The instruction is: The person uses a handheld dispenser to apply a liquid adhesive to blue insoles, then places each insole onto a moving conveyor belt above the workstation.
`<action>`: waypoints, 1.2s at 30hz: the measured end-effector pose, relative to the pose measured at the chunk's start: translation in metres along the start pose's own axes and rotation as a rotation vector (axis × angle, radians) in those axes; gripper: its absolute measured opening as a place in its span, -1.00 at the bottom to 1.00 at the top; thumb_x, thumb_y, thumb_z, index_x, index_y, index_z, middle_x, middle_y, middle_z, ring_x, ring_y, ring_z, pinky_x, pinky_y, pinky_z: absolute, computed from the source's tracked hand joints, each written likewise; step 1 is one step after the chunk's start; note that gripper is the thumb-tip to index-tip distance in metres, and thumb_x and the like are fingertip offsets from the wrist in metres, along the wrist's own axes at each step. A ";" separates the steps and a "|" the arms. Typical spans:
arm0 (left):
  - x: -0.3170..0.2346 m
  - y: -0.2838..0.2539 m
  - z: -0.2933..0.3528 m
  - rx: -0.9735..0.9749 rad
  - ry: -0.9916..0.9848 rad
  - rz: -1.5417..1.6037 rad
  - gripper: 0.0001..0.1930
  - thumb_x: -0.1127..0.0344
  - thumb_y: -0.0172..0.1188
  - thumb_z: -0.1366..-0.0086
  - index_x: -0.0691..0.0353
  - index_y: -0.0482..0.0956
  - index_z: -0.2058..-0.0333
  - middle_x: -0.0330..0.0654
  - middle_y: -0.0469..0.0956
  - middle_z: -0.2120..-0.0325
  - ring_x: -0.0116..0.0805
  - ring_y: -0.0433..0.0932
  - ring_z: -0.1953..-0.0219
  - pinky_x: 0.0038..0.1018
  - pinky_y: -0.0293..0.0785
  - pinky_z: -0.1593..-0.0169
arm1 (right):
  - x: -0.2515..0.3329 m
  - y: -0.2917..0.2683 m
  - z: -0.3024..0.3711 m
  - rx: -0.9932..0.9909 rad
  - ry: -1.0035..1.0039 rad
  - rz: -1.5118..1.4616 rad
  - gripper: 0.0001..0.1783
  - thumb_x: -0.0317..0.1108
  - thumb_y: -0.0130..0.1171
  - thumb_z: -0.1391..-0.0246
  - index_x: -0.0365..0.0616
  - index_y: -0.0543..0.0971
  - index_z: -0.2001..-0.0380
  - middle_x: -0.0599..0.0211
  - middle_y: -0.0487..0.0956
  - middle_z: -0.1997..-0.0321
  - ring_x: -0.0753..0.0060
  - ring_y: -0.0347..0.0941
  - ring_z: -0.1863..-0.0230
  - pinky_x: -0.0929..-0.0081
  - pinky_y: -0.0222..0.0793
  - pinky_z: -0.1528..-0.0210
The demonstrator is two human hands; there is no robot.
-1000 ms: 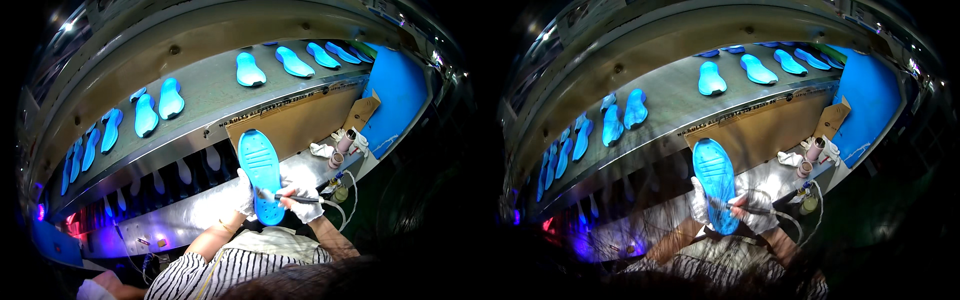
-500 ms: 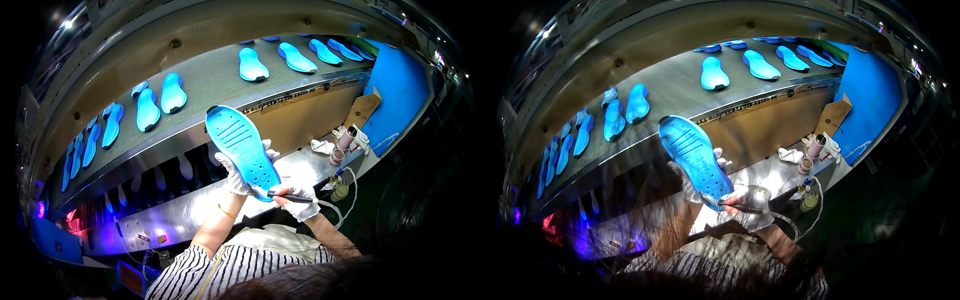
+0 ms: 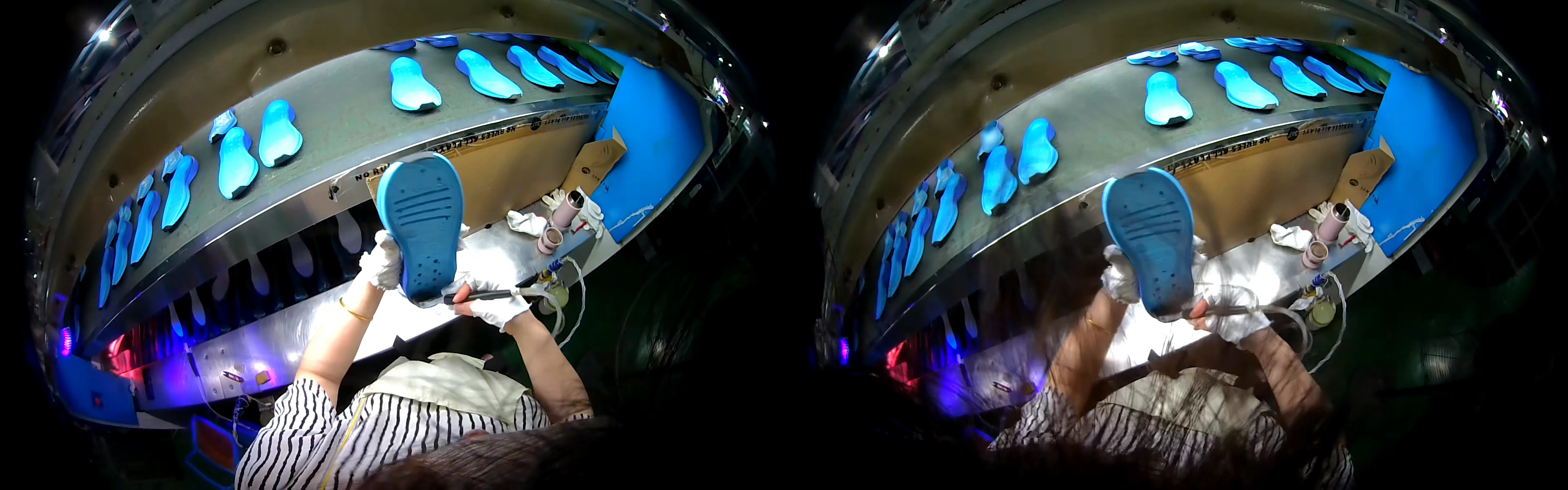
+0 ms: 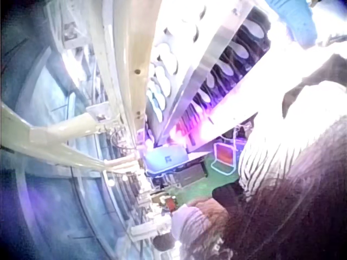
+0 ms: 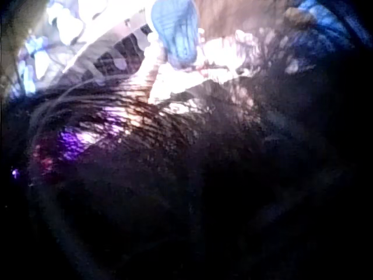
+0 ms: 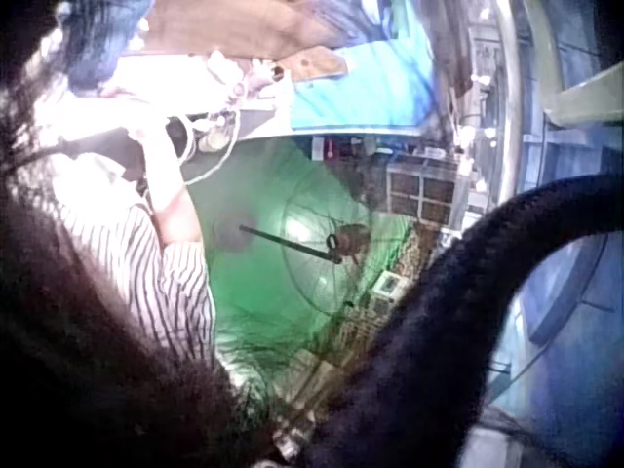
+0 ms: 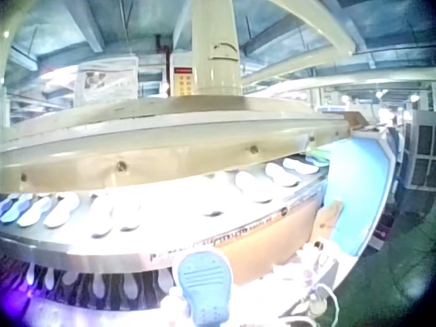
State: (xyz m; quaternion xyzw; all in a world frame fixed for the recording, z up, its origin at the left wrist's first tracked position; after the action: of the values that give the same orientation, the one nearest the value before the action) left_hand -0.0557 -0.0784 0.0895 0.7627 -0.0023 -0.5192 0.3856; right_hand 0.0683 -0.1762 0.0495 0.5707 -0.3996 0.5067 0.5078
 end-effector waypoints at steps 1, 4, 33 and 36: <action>0.000 -0.006 0.001 -0.034 -0.019 -0.054 -0.06 -0.33 0.17 0.05 0.35 0.24 -0.12 0.02 0.40 0.02 -0.22 0.45 0.05 -0.30 0.48 0.02 | -0.001 -0.001 -0.001 0.012 0.075 -0.036 -0.87 -0.58 0.32 0.19 -0.25 0.59 0.48 0.28 0.60 0.36 0.50 0.52 0.34 0.61 0.49 0.27; 0.002 -0.017 0.002 -0.101 -0.076 -0.190 -0.17 -0.26 0.13 -0.06 0.36 0.27 -0.09 -0.01 0.43 0.06 -0.28 0.47 0.10 -0.35 0.49 0.05 | 0.003 -0.002 0.005 0.130 0.201 -0.065 -0.85 -0.64 0.29 0.23 -0.25 0.57 0.51 0.25 0.59 0.36 0.49 0.51 0.34 0.59 0.45 0.30; 0.032 -0.057 -0.024 -0.226 -0.399 -0.423 -0.39 -0.15 -0.04 -0.29 0.21 0.28 -0.13 -0.16 0.50 0.20 -0.46 0.48 0.30 -0.49 0.47 0.20 | 0.021 -0.006 -0.017 0.116 -0.151 0.437 -0.90 -0.43 0.17 0.15 -0.23 0.55 0.50 0.31 0.50 0.64 0.45 0.45 0.52 0.59 0.38 0.44; 0.016 -0.041 -0.019 -0.293 -0.318 -0.421 -0.39 -0.15 -0.03 -0.29 0.22 0.29 -0.12 -0.14 0.49 0.23 -0.48 0.47 0.27 -0.50 0.49 0.20 | 0.019 -0.012 -0.010 0.150 -0.046 0.207 -0.89 -0.38 0.21 0.11 -0.18 0.56 0.50 0.31 0.52 0.61 0.47 0.45 0.51 0.57 0.39 0.44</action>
State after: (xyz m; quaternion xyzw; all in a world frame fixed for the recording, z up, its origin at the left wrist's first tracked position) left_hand -0.0491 -0.0448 0.0563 0.5919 0.1705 -0.6954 0.3702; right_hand 0.0818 -0.1635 0.0655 0.5745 -0.4288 0.5715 0.3993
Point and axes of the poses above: each hand's wrist, its own z-axis away from the middle knuckle, its own y-axis out of the palm, x = y × z, the point moved 6 cm from there along -z, towards the middle knuckle
